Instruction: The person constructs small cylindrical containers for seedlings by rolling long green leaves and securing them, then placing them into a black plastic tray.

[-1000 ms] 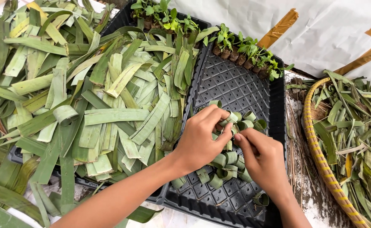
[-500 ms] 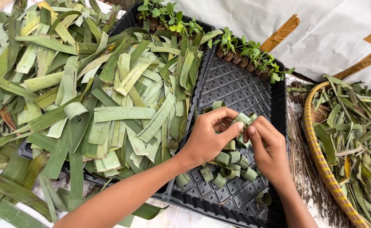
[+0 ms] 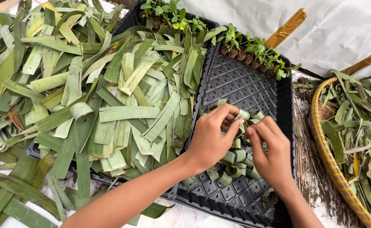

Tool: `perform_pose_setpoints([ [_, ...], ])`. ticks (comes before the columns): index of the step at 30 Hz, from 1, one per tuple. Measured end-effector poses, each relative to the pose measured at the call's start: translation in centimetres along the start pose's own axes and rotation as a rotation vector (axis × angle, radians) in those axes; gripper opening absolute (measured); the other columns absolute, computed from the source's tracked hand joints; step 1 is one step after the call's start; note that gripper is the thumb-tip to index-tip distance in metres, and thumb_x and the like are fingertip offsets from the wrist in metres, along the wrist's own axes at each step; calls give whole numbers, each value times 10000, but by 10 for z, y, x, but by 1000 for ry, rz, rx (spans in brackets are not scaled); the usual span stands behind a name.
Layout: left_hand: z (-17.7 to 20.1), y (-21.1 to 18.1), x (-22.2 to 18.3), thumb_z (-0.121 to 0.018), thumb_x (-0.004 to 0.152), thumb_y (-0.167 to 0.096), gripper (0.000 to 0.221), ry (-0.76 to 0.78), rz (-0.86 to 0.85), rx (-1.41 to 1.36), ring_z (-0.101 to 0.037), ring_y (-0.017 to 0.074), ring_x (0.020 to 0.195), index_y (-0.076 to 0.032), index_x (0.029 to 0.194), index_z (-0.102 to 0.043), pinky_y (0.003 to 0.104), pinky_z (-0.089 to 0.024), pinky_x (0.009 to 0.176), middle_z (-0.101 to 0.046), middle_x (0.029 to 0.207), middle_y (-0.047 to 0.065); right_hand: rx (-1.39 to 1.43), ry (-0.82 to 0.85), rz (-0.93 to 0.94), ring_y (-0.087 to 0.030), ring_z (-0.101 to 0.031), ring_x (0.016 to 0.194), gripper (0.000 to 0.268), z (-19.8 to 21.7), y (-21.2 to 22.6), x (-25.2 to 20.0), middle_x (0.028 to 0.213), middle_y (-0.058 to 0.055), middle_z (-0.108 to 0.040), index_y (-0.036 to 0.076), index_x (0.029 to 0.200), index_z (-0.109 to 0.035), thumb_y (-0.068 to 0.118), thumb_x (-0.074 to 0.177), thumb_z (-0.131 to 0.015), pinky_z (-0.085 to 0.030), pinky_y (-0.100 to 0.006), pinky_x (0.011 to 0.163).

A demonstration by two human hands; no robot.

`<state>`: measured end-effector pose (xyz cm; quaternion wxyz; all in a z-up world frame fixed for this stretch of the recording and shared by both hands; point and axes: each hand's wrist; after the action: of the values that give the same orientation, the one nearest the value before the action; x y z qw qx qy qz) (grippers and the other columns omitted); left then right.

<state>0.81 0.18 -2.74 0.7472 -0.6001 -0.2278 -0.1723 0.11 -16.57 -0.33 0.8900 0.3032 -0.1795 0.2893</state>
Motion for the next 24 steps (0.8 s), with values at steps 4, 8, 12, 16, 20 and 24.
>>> perform_pose_setpoints([
  [4,-2,5,-1,-612,965,-34,110,30,9,36,-734,280,725,-36,1063,-562,408,-576,591,-683,819,126,-2,-90,-34,-218,-489,530,255,4,-9,1,702,-77,-522,76,802,-645,65,1054,-604,-422,-335,543],
  [8,-16,15,-12,-589,929,29,166,112,-76,324,-727,316,751,-25,1079,-544,414,-591,641,-693,874,154,-92,-74,-60,-229,-489,493,238,-5,-23,-8,629,-41,-480,129,789,-671,102,1025,-656,-428,-330,517],
  [12,-19,15,-18,-714,809,-21,309,115,-199,743,-703,283,786,-55,1073,-555,386,-584,686,-652,899,103,-180,12,-65,-231,-506,496,260,-12,-28,-10,588,-16,-453,150,741,-645,139,1001,-664,-442,-348,513],
  [16,-18,21,-19,-683,834,-37,280,169,-166,810,-676,268,759,-50,1094,-580,371,-556,663,-626,898,108,-243,73,-95,-270,-510,509,262,-16,-32,-5,577,-15,-406,191,741,-643,204,1002,-666,-454,-385,521],
  [20,-19,30,-16,-673,826,-45,305,155,-156,820,-661,273,745,-48,1114,-576,369,-533,609,-592,897,93,-200,100,-81,-270,-509,500,248,-17,-28,-1,571,-26,-375,171,749,-655,160,997,-658,-456,-361,520],
  [24,-19,33,-18,-700,804,-48,367,187,-172,847,-645,289,810,-44,1159,-606,374,-522,610,-589,952,116,-130,106,-120,-258,-524,505,248,-23,-33,-7,565,-35,-417,150,755,-657,141,1002,-646,-458,-350,525],
])
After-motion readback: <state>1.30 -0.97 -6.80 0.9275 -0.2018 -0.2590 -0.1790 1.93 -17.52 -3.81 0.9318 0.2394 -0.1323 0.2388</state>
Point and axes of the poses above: each hand's wrist, its own x-axis towards the middle knuckle, its own z-axis out of the back of the hand, y = z × x
